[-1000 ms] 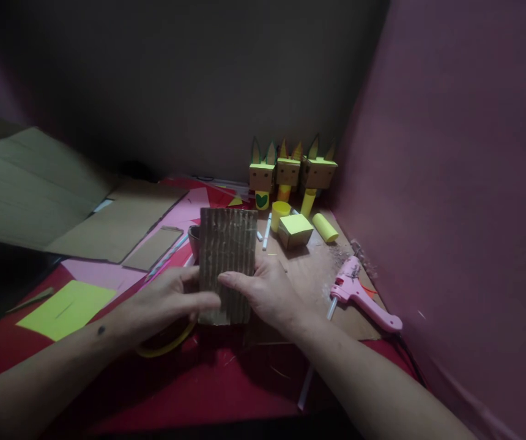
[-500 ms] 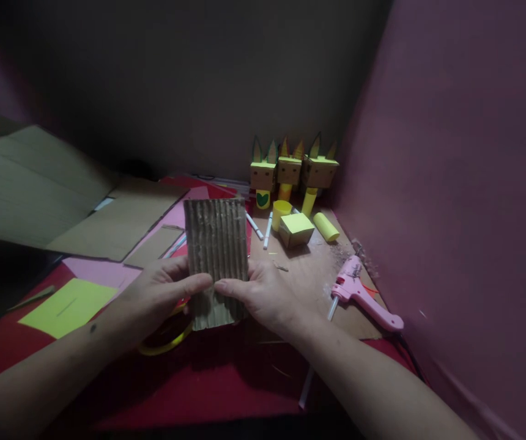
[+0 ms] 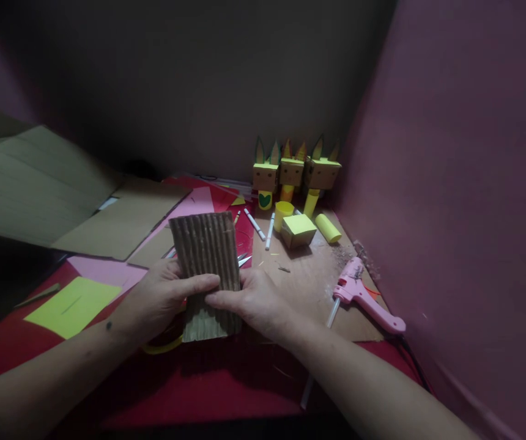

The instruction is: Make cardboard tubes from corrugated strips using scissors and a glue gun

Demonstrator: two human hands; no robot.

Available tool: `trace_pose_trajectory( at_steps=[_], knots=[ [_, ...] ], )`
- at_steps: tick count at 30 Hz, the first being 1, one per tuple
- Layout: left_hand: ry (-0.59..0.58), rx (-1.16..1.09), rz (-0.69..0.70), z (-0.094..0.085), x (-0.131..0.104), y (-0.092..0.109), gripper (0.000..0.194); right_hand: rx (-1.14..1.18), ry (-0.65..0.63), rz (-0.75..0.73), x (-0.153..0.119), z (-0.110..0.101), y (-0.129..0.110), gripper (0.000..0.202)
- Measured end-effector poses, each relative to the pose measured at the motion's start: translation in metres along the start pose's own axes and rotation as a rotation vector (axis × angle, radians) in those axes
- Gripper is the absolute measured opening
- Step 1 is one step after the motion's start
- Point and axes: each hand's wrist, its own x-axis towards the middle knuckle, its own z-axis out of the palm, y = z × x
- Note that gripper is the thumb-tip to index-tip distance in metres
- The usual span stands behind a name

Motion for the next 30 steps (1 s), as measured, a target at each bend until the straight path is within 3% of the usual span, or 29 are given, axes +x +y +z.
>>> trace_pose_trajectory(
  at_steps=[6, 10, 14, 21, 25, 30],
  knots=[
    [-0.057, 0.023, 0.006, -0.002, 0.002, -0.001, 0.018, -0.012, 0.011, -0.109, 0.000, 0.003, -0.003, 0.020],
    [-0.013, 0.049, 0.065, -0.003, 0.001, 0.005, 0.015, 0.066, -0.025, -0.062, -0.002, 0.005, -0.001, 0.026],
    [0.018, 0.035, 0.011, -0.003, 0.000, 0.006, 0.013, -0.161, -0.046, -0.004, -0.006, 0.002, -0.007, 0.022],
    [-0.079, 0.017, 0.041, -0.006, 0.001, 0.003, 0.021, -0.256, 0.012, -0.151, -0.006, -0.001, -0.013, 0.028],
    [-0.031, -0.080, -0.054, -0.006, 0.002, 0.001, 0.019, -0.344, -0.067, -0.114, -0.006, -0.003, -0.014, 0.035],
    [-0.075, -0.032, -0.117, -0.005, 0.000, 0.002, 0.022, -0.262, 0.029, -0.164, -0.007, -0.006, -0.015, 0.028]
  ],
)
